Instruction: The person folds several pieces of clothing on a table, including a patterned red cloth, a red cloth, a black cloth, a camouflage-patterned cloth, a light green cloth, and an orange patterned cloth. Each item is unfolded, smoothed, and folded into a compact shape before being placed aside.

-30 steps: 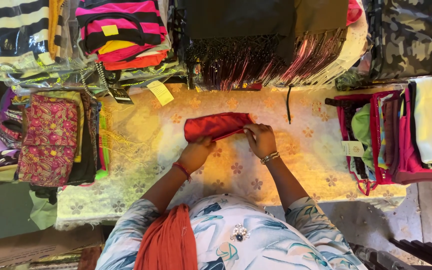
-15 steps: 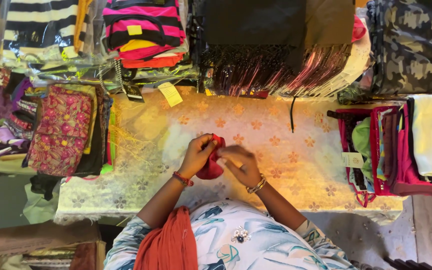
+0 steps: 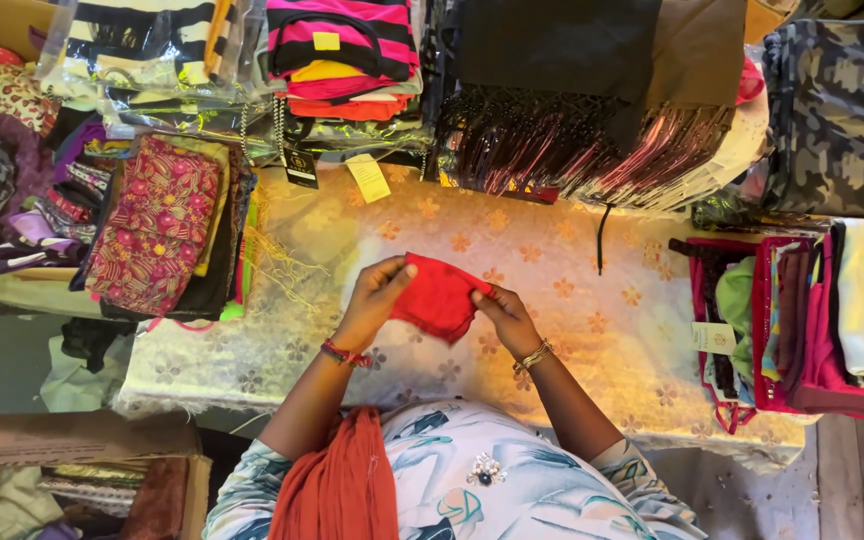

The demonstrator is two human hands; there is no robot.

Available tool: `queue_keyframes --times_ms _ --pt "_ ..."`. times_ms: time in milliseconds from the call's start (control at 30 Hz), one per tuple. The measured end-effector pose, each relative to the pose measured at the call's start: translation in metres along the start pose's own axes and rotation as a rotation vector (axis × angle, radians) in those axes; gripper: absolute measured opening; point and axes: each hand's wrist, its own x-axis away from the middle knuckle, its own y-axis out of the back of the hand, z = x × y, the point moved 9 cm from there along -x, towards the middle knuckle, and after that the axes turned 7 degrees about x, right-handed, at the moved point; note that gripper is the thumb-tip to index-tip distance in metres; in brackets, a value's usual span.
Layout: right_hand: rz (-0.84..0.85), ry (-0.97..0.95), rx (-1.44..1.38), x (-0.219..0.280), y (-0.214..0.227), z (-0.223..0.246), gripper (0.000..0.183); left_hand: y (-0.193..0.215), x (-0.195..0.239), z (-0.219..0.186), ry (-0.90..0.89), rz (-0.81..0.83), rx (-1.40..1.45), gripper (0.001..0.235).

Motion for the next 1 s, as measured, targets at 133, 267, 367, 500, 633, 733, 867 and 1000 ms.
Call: queue_keyframes --times_ms 133,267,367,500,633,733,867,1000 --pt "-0.063 -0.182 -0.390 0.007 -0.011 0.026 0.036 -0.033 0.021 -0.044 0.029 0.173 0.172 0.023" --pt "-0.024 0.035 -0.190 0.000 -0.018 0.031 0.033 -0.035 0.031 -0.047 0.004 0.210 0.136 0.048" --pt "-0.093 -0.085 -0.282 -0.002 -0.020 0.031 0.033 -0.033 0.034 -0.034 0.043 0.204 0.195 0.064" --pt "-0.130 -0.344 -0.411 0.002 -0.028 0.028 0.038 -0.018 0.041 -0.028 -0.011 0.193 0.087 0.071" --pt "-0.041 -0.353 -0.188 0.010 -0.021 -0.011 0.037 0.026 0.054 -0.055 -0.032 0.080 -0.113 0.070" --pt "-0.061 -0.014 0.294 0.021 -0.005 -0.012 0.046 0.057 0.066 -0.129 -0.345 -0.015 -0.736 0.065" --pt "-0.231 0.163 1.096 0.048 0.009 -0.009 0.051 0.106 0.062 -0.194 -0.343 -0.144 -0.919 0.065" --pt "-0.192 0.171 1.266 0.057 0.005 -0.021 0.054 0.190 0.051 -0.237 -0.483 -0.348 -0.837 0.058"
